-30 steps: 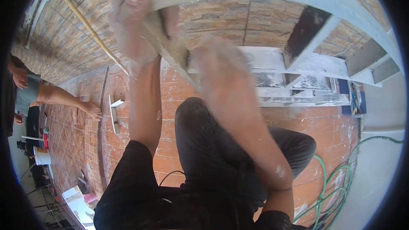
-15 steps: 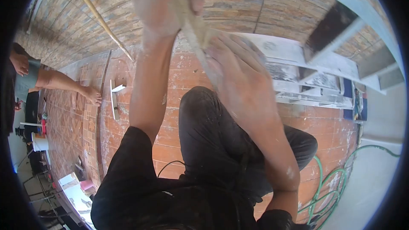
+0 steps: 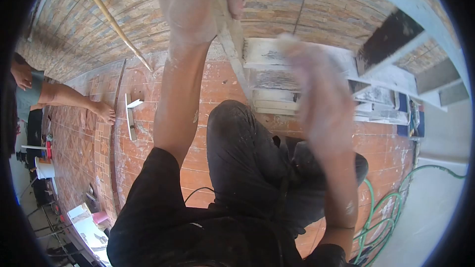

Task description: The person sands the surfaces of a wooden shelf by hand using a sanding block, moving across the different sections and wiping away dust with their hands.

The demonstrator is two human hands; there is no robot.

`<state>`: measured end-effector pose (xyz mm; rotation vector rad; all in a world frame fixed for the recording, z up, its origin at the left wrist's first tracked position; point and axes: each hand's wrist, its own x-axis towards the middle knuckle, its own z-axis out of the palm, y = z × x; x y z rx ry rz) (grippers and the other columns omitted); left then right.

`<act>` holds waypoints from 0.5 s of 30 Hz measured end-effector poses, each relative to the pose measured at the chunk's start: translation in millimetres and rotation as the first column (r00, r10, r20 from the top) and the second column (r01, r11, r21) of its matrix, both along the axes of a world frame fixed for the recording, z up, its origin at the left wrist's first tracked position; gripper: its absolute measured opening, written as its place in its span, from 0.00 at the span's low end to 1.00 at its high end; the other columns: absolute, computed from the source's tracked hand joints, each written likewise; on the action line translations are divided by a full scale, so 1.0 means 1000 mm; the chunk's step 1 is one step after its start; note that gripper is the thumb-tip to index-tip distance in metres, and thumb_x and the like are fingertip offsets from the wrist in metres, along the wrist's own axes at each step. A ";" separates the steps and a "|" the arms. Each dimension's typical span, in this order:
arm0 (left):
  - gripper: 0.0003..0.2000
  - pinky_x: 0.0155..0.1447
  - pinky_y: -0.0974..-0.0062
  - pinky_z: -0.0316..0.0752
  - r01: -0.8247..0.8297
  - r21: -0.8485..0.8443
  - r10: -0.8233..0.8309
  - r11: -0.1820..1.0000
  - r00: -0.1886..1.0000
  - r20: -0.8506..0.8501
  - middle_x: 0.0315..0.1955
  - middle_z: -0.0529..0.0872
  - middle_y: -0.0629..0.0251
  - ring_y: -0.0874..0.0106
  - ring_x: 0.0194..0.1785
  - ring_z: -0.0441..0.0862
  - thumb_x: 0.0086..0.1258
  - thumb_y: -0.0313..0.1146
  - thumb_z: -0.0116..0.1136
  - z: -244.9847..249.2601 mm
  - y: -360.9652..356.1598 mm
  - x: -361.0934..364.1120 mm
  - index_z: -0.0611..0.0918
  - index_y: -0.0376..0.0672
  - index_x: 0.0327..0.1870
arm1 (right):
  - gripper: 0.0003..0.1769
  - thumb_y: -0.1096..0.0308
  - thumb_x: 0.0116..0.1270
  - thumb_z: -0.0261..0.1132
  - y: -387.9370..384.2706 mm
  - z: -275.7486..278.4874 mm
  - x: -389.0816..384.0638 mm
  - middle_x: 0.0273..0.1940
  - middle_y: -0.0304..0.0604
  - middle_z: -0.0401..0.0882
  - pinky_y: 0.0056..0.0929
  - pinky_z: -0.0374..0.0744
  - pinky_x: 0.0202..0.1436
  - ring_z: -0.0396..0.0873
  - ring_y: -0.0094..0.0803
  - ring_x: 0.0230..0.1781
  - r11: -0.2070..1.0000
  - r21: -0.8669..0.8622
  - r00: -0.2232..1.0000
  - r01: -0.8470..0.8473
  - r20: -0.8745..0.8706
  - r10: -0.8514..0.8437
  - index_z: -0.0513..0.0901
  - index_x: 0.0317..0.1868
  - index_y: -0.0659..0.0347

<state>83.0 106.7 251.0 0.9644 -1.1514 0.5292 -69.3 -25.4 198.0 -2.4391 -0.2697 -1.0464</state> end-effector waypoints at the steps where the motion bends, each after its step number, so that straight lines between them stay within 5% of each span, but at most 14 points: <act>1: 0.06 0.53 0.74 0.71 0.002 -0.002 -0.002 1.000 1.000 0.009 0.42 0.86 0.58 0.73 0.47 0.79 0.62 0.25 0.66 -0.001 -0.002 0.000 0.82 0.38 0.39 | 0.10 0.77 0.65 0.60 -0.002 0.006 0.003 0.47 0.49 0.83 0.37 0.78 0.53 0.81 0.47 0.49 1.000 0.001 1.000 0.013 -0.002 -0.013 0.78 0.46 0.63; 3: 0.06 0.50 0.75 0.72 0.003 -0.022 -0.004 1.000 1.000 -0.003 0.41 0.86 0.57 0.75 0.43 0.79 0.63 0.25 0.65 -0.003 -0.006 0.001 0.81 0.38 0.39 | 0.09 0.77 0.65 0.60 -0.004 0.015 0.011 0.46 0.48 0.83 0.35 0.79 0.52 0.81 0.46 0.49 0.989 0.016 0.970 0.146 -0.199 -0.140 0.79 0.46 0.63; 4: 0.06 0.47 0.77 0.73 0.011 -0.021 -0.011 1.000 1.000 -0.010 0.41 0.86 0.57 0.76 0.41 0.80 0.64 0.26 0.65 -0.002 -0.005 0.001 0.81 0.38 0.39 | 0.10 0.77 0.63 0.61 0.010 0.001 0.023 0.45 0.48 0.83 0.36 0.79 0.54 0.81 0.47 0.49 0.999 -0.032 1.000 0.024 -0.004 -0.024 0.80 0.45 0.63; 9: 0.05 0.23 0.86 0.66 0.204 -0.052 -0.210 0.978 0.956 -0.203 0.41 0.86 0.55 0.85 0.22 0.74 0.66 0.27 0.63 0.003 0.002 -0.016 0.81 0.38 0.38 | 0.10 0.77 0.61 0.64 0.020 -0.010 0.001 0.46 0.47 0.84 0.39 0.77 0.58 0.80 0.46 0.52 0.992 -0.085 0.994 -0.097 0.042 0.101 0.81 0.44 0.62; 11: 0.05 0.18 0.88 0.62 0.205 -0.036 -0.208 0.978 0.963 -0.170 0.42 0.86 0.55 0.87 0.18 0.71 0.67 0.27 0.62 0.006 -0.001 -0.021 0.80 0.38 0.38 | 0.09 0.75 0.63 0.63 0.002 -0.006 -0.014 0.46 0.47 0.84 0.40 0.78 0.57 0.81 0.46 0.51 0.992 -0.124 1.000 0.009 0.008 -0.008 0.81 0.44 0.62; 13: 0.04 0.18 0.88 0.63 0.154 -0.006 -0.154 0.988 0.980 -0.127 0.42 0.86 0.55 0.86 0.19 0.72 0.67 0.27 0.62 0.008 -0.002 -0.016 0.80 0.38 0.38 | 0.08 0.74 0.65 0.61 -0.004 0.012 -0.018 0.47 0.47 0.83 0.42 0.77 0.56 0.81 0.46 0.50 0.965 0.125 0.964 0.229 -0.169 -0.207 0.82 0.44 0.61; 15: 0.04 0.20 0.88 0.64 0.058 0.005 -0.057 0.998 0.995 -0.077 0.42 0.86 0.54 0.86 0.19 0.71 0.67 0.27 0.61 0.002 -0.001 -0.007 0.80 0.38 0.38 | 0.08 0.75 0.67 0.59 -0.003 0.001 -0.002 0.47 0.47 0.83 0.40 0.80 0.52 0.82 0.44 0.47 0.960 0.074 0.958 0.270 -0.115 -0.261 0.81 0.45 0.62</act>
